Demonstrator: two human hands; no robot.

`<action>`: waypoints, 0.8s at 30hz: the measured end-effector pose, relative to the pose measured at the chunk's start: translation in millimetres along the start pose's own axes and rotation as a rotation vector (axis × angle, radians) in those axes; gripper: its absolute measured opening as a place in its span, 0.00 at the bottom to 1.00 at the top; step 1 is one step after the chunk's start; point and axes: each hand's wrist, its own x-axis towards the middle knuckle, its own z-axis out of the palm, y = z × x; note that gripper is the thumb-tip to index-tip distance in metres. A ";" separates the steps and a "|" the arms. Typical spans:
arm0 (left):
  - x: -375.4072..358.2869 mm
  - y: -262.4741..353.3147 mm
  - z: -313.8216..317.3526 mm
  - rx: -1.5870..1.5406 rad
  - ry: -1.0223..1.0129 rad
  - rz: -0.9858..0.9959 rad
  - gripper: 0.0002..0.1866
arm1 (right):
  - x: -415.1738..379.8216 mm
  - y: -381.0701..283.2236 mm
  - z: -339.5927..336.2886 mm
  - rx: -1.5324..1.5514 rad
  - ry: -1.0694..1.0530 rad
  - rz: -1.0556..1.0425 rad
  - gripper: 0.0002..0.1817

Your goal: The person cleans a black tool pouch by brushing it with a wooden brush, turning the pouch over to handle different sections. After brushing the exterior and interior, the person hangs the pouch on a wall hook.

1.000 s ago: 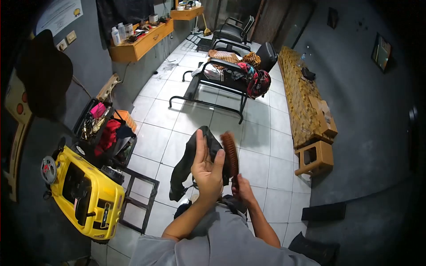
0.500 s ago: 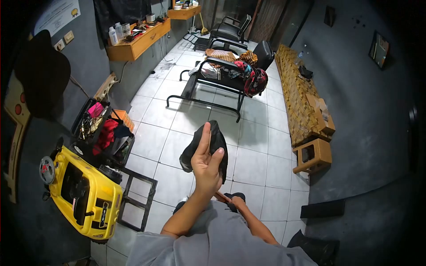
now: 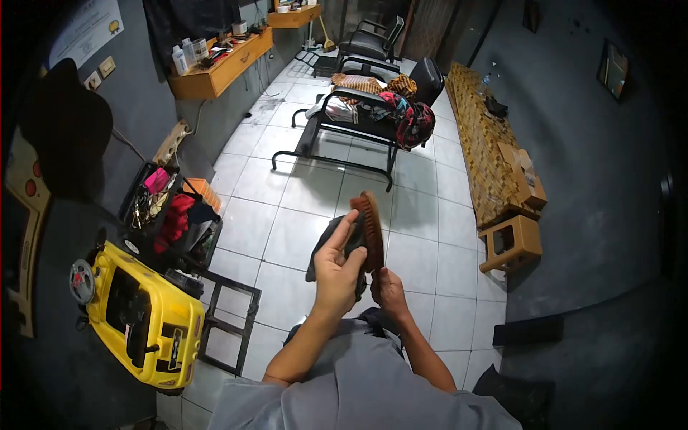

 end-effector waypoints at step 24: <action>8.6 10.5 -23.4 0.299 -0.022 -0.088 0.05 | 6.8 48.1 -12.7 0.100 -0.091 0.215 0.23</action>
